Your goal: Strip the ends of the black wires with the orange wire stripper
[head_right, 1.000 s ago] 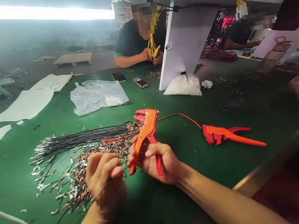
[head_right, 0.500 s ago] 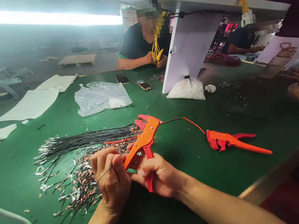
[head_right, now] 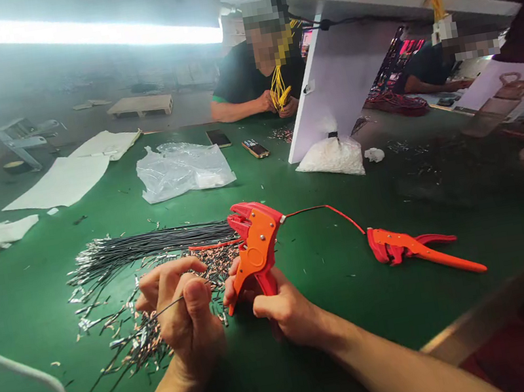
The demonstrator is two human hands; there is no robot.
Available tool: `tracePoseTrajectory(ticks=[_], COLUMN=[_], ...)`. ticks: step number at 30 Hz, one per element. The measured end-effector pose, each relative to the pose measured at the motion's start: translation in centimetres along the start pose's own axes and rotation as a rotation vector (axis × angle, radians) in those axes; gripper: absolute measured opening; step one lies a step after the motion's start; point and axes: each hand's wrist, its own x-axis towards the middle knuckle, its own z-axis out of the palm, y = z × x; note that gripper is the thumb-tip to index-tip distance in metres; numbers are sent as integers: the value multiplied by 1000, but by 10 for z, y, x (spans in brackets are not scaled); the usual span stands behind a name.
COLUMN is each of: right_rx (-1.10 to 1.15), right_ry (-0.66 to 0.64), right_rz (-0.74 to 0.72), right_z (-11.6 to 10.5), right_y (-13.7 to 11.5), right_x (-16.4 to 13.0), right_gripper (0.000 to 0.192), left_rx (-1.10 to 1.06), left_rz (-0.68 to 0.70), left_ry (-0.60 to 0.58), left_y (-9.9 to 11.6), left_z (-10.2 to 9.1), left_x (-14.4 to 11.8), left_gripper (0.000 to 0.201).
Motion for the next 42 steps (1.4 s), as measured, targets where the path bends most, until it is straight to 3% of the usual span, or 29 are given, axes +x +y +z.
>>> tracePoseTrajectory(ticks=[5,9,15,23,30,42], right_rx=[27,30,-10,119,161,213], right_ry=[-4,-21,-3,37,128,113], right_rz=[-20,-9,22,4,61,208], right_z=[0,1,2,2,2,0], right_y=[3,1,-7,3,4,7], right_x=[-2,-1,0,-1,0,-4], right_gripper=[49,49,27,15,24,40], left_rx=[29,18,-9,41,74,82], left_rz=[-54,-11,42,86,83,61], left_ry=[64,57,-7,-21,-24,-34], left_y=[-1,-1,4,2,1,-1], left_z=[-3,-3,-5,-4,-2,-1], left_x=[5,4,1,1,0,-1], left_gripper=[41,42,39,36,34,32])
